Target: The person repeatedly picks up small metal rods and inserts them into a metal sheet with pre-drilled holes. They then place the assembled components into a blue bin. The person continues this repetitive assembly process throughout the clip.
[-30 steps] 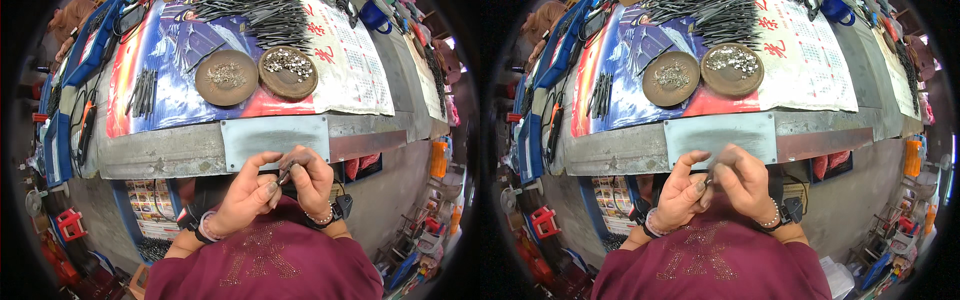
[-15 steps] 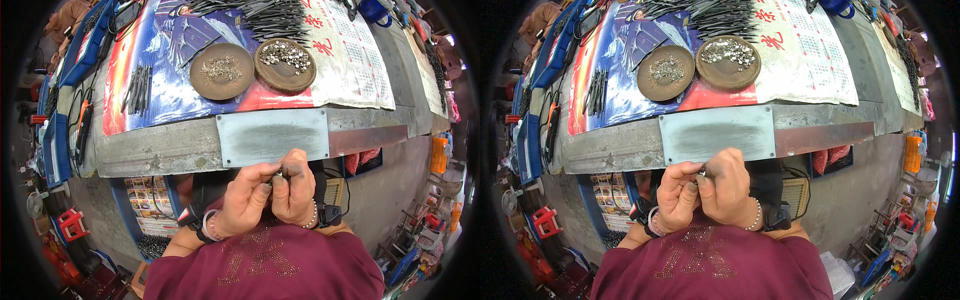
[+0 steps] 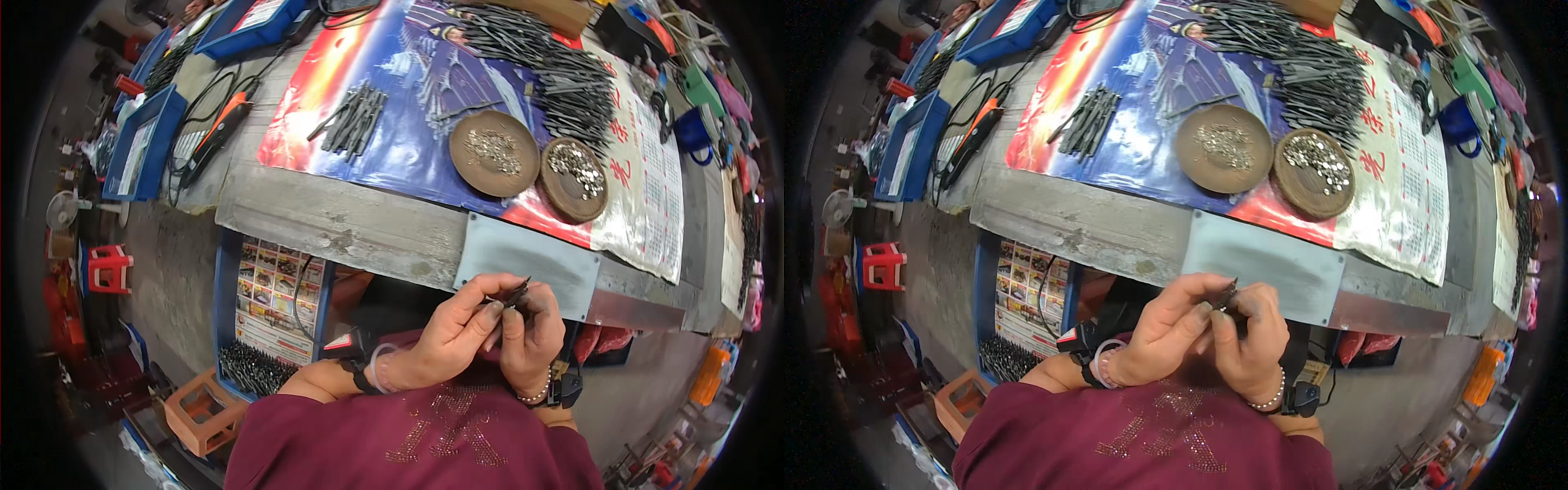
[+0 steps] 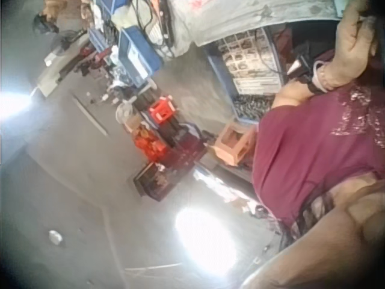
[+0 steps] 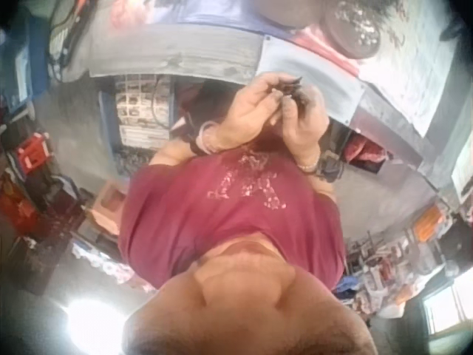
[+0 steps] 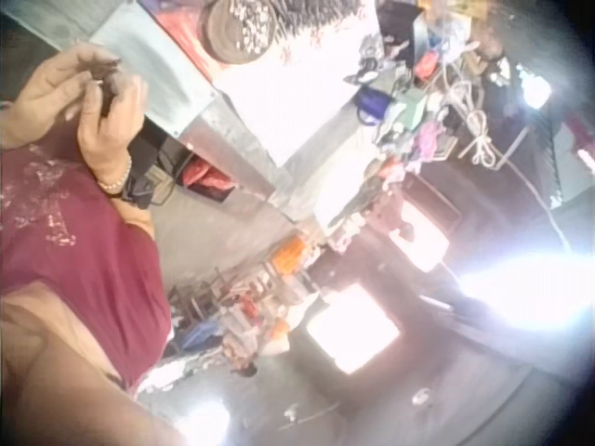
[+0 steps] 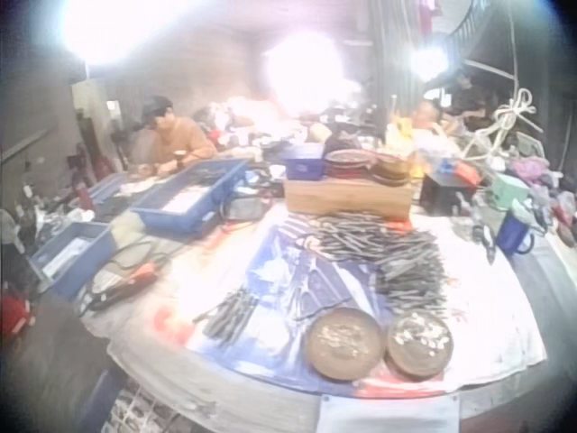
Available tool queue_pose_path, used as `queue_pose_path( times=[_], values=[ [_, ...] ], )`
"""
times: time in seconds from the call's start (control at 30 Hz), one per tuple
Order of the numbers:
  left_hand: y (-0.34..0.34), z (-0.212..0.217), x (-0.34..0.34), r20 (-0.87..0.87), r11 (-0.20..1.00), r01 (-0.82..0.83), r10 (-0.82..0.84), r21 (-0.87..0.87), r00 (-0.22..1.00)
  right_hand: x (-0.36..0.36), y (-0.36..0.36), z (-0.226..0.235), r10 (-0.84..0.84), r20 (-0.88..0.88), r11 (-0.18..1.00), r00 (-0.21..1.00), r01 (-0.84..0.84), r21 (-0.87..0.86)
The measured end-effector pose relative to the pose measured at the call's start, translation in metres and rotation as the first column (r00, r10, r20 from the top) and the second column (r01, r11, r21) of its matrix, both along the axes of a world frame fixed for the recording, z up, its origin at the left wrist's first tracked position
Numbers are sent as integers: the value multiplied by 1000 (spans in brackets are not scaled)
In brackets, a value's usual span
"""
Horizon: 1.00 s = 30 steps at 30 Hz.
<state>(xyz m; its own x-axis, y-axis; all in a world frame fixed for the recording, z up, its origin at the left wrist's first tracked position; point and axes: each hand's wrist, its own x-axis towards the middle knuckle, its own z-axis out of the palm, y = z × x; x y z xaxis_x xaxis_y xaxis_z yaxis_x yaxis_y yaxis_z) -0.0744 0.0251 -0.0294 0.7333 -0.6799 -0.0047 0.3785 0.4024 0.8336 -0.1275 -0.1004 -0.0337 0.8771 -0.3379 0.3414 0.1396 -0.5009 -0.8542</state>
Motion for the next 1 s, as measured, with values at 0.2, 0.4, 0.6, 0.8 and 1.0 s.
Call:
queue_pose_path(
  times=[0.2, 0.4, 0.6, 0.8, 1.0],
  values=[
    [9, 10, 7, 102, 991, -81, 70, 103, 992, 16, 18, 6, -39, 66, 963, 997, 55, -263],
    [40, 28, 50, 15, 992, 61, -63, 112, 998, 27, 1, 16, 169, 96, 884, 981, -194, 425],
    [81, 24, 173, 604, 757, -558, 280, 339, 746, 24, -17, 12, 173, 29, 967, 985, -175, 186],
    [97, -5, 265, 815, 292, -780, 3, 553, 579, 16, -25, 7, 215, -74, 970, 974, -204, 129],
    [86, -18, 264, 798, 279, -753, -102, 596, 593, 16, -28, 3, 226, -55, 968, 973, -218, 128]
  ],
)
